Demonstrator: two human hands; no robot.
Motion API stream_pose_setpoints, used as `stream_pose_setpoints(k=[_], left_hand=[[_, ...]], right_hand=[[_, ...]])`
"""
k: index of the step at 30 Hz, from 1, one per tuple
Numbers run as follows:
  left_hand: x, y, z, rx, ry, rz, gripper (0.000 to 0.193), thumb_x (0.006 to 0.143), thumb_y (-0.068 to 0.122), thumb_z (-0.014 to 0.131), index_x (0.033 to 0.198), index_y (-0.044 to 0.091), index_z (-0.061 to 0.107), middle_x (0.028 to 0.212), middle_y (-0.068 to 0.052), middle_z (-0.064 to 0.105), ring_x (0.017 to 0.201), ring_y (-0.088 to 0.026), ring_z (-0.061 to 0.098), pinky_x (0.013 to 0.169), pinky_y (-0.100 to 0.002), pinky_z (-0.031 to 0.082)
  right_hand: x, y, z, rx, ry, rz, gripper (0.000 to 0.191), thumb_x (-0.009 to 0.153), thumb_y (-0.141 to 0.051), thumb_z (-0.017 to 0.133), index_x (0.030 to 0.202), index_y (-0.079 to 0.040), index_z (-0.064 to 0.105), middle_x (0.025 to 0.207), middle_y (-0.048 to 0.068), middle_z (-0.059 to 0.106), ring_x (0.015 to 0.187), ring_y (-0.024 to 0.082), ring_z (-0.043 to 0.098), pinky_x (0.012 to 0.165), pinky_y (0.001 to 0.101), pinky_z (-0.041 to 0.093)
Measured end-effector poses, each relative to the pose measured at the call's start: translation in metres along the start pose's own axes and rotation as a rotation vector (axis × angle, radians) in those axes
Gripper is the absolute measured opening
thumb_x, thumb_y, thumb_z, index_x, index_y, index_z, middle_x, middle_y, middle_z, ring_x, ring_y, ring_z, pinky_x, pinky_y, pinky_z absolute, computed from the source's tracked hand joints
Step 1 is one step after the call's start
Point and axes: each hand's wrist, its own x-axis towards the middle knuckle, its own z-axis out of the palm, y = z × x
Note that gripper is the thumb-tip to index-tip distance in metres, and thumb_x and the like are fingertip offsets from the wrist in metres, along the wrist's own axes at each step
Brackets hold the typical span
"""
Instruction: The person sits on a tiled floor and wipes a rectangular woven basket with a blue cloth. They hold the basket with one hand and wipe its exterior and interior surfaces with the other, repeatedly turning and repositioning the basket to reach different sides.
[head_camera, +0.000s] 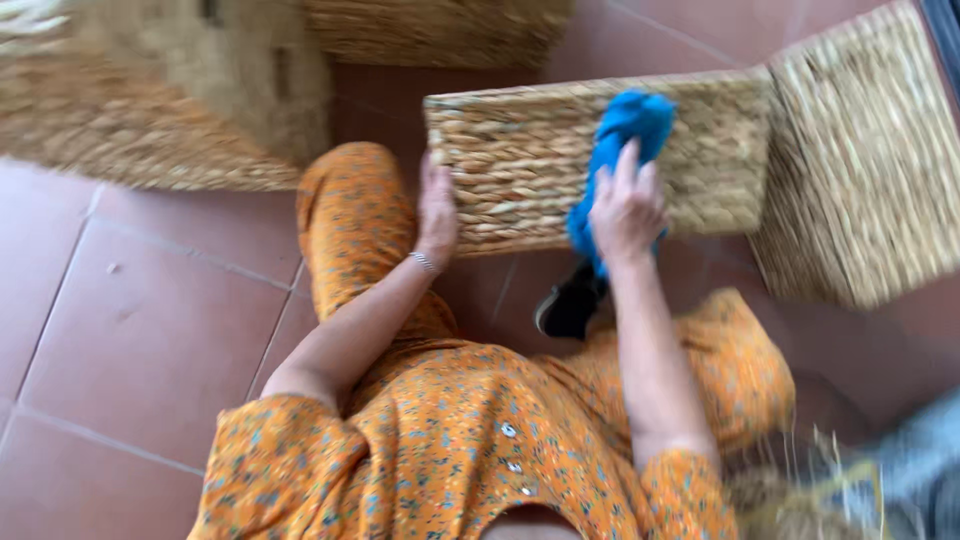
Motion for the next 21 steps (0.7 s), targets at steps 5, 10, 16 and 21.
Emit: stream_pose_setpoints(k=[5, 10, 16, 21], left_hand=[[0.060, -0.007, -0.005, -0.135, 0.029, 0.022, 0.055, 0.107, 0.043, 0.043, 0.147, 0.005, 0.049, 0.134, -0.007, 0.062, 0.124, -0.018, 0.059, 0.111, -0.037, 0.047], [0.107, 0.019, -0.004, 0.031, 0.149, -0.180, 0.079, 0.108, 0.047, 0.045, 0.159, -0.007, 0.021, 0.152, -0.023, 0.050, 0.142, -0.030, 0.045, 0.119, -0.040, 0.034], [0.123, 0.068, -0.015, 0.269, 0.128, -0.376, 0.091, 0.096, 0.066, 0.034, 0.162, 0.005, 0.025, 0.153, -0.028, 0.045, 0.140, -0.041, 0.045, 0.115, -0.045, 0.035], [0.118, 0.078, -0.020, 0.289, 0.124, -0.336, 0.090, 0.098, 0.068, 0.036, 0.163, 0.007, 0.025, 0.156, -0.029, 0.042, 0.146, -0.043, 0.038, 0.121, -0.046, 0.029]], right_hand=[[-0.031, -0.123, 0.031, 0.090, 0.005, -0.647, 0.063, 0.086, -0.034, 0.077, 0.142, -0.010, 0.062, 0.090, 0.010, 0.060, 0.084, 0.030, 0.066, 0.068, 0.0441, 0.056], [0.047, -0.076, 0.037, -0.060, 0.166, -0.593, 0.040, 0.096, -0.024, 0.074, 0.136, -0.020, 0.070, 0.095, 0.007, 0.066, 0.086, 0.029, 0.065, 0.070, 0.0443, 0.055], [0.100, -0.039, 0.034, -0.086, 0.116, 0.039, 0.038, 0.099, -0.029, 0.073, 0.135, -0.017, 0.068, 0.096, 0.011, 0.066, 0.086, 0.032, 0.066, 0.069, 0.0464, 0.055], [0.099, -0.067, 0.061, -0.092, 0.068, 0.031, 0.038, 0.101, -0.032, 0.072, 0.135, -0.015, 0.067, 0.096, 0.013, 0.066, 0.085, 0.034, 0.066, 0.067, 0.0481, 0.054]])
